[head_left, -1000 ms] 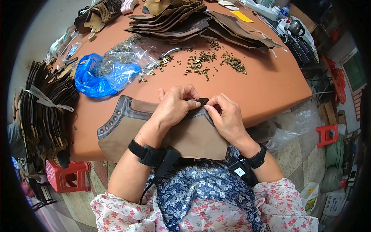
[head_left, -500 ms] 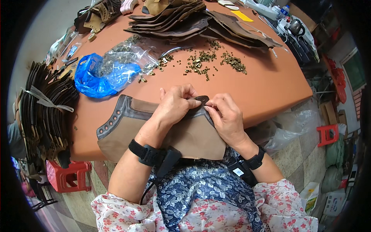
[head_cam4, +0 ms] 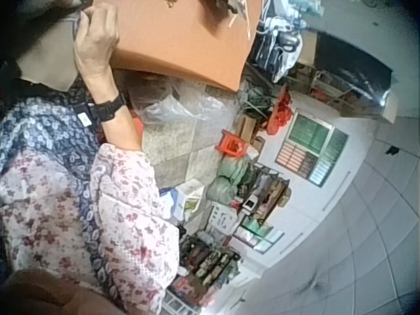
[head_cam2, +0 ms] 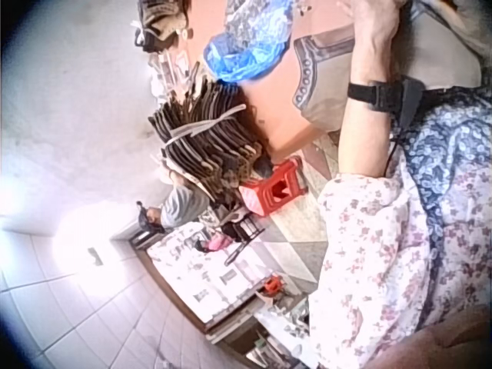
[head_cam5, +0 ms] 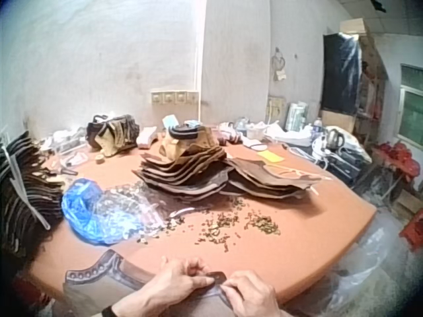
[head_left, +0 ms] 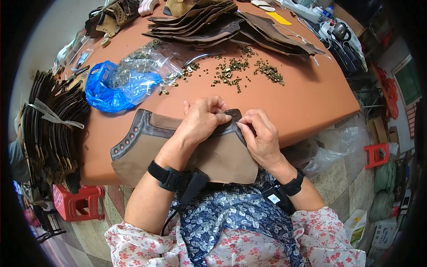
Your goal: Manually assembling and preparing leather shoe upper components by inserting eyelets or studs.
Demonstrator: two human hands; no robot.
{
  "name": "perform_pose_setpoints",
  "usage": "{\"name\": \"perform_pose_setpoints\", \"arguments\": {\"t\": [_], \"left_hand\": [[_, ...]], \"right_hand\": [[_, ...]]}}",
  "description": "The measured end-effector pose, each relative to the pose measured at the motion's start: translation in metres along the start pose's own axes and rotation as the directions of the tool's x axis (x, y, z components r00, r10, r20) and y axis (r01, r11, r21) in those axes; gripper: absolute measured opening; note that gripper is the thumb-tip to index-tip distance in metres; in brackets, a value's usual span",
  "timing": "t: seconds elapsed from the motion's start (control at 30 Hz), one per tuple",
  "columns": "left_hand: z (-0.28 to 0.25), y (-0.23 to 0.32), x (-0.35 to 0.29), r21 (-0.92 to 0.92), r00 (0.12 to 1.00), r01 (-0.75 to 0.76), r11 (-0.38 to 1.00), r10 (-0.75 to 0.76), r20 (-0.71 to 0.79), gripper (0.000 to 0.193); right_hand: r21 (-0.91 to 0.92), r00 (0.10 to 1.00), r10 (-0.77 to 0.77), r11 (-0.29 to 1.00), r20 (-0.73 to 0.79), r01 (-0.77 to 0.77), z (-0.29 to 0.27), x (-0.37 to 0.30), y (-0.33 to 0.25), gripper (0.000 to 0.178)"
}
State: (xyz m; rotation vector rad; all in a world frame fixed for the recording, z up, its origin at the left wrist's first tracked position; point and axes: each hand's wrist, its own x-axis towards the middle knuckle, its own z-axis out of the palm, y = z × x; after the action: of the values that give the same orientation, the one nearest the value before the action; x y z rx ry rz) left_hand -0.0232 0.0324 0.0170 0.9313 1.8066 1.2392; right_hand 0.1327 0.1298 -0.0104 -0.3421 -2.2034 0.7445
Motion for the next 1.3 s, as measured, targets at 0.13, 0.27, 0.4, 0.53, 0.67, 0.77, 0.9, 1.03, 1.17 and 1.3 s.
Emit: {"name": "perform_pose_setpoints", "arguments": {"t": [0.13, 0.27, 0.4, 0.53, 0.67, 0.77, 0.9, 1.03, 1.17, 1.3], "left_hand": [[0.0, 0.001, 0.0, -0.001, 1.0, 0.001, 1.0, -0.001, 0.01, 0.007], [-0.001, -0.002, 0.0, -0.004, 1.0, -0.009, 1.0, 0.009, 0.02, 0.007], [-0.001, 0.002, -0.002, 0.022, 1.0, -0.013, 1.0, 0.013, 0.01, 0.008], [-0.001, 0.003, -0.003, 0.01, 1.0, -0.02, 1.0, 0.02, 0.008, 0.008], [-0.001, 0.0, -0.001, 0.009, 1.0, -0.015, 1.0, 0.015, 0.009, 0.009], [0.0, -0.002, 0.0, 0.018, 1.0, -0.016, 1.0, 0.016, 0.003, 0.008], [0.0, 0.003, 0.0, 0.047, 1.0, 0.002, 0.999, -0.001, -0.02, 0.007], [0.001, 0.002, -0.001, 0.028, 1.0, 0.009, 1.0, -0.008, -0.029, 0.009], [0.0, 0.0, 0.0, -0.006, 1.0, 0.018, 1.0, -0.018, -0.01, 0.013], [-0.001, 0.003, -0.001, -0.023, 0.999, 0.048, 0.999, -0.048, 0.005, 0.013]], "right_hand": [[-0.012, 1.0, 0.018, 1.0, 0.005, -0.018, 0.001, 0.0, 0.0, 0.012], [0.05, 0.994, 0.074, 0.996, 0.083, -0.078, -0.004, 0.004, 0.002, 0.012], [0.227, 0.914, 0.333, 0.895, 0.234, -0.384, -0.009, 0.014, 0.0, 0.013], [0.263, 0.874, 0.35, 0.857, 0.336, -0.444, -0.01, 0.02, 0.009, 0.013], [0.158, 0.864, 0.379, 0.881, 0.332, -0.447, -0.011, 0.02, 0.002, 0.013], [0.146, 0.879, 0.368, 0.894, 0.302, -0.424, -0.01, 0.017, 0.001, 0.012], [0.233, 0.894, 0.356, 0.877, 0.272, -0.42, -0.013, 0.018, -0.001, 0.01], [0.218, 0.961, 0.25, 0.938, 0.117, -0.271, -0.009, 0.01, -0.005, 0.009], [0.083, 0.995, 0.086, 0.992, 0.06, -0.091, -0.004, 0.002, 0.002, 0.01], [0.017, 1.0, -0.005, 1.0, 0.03, 0.004, -0.002, 0.002, 0.002, 0.01]]}}
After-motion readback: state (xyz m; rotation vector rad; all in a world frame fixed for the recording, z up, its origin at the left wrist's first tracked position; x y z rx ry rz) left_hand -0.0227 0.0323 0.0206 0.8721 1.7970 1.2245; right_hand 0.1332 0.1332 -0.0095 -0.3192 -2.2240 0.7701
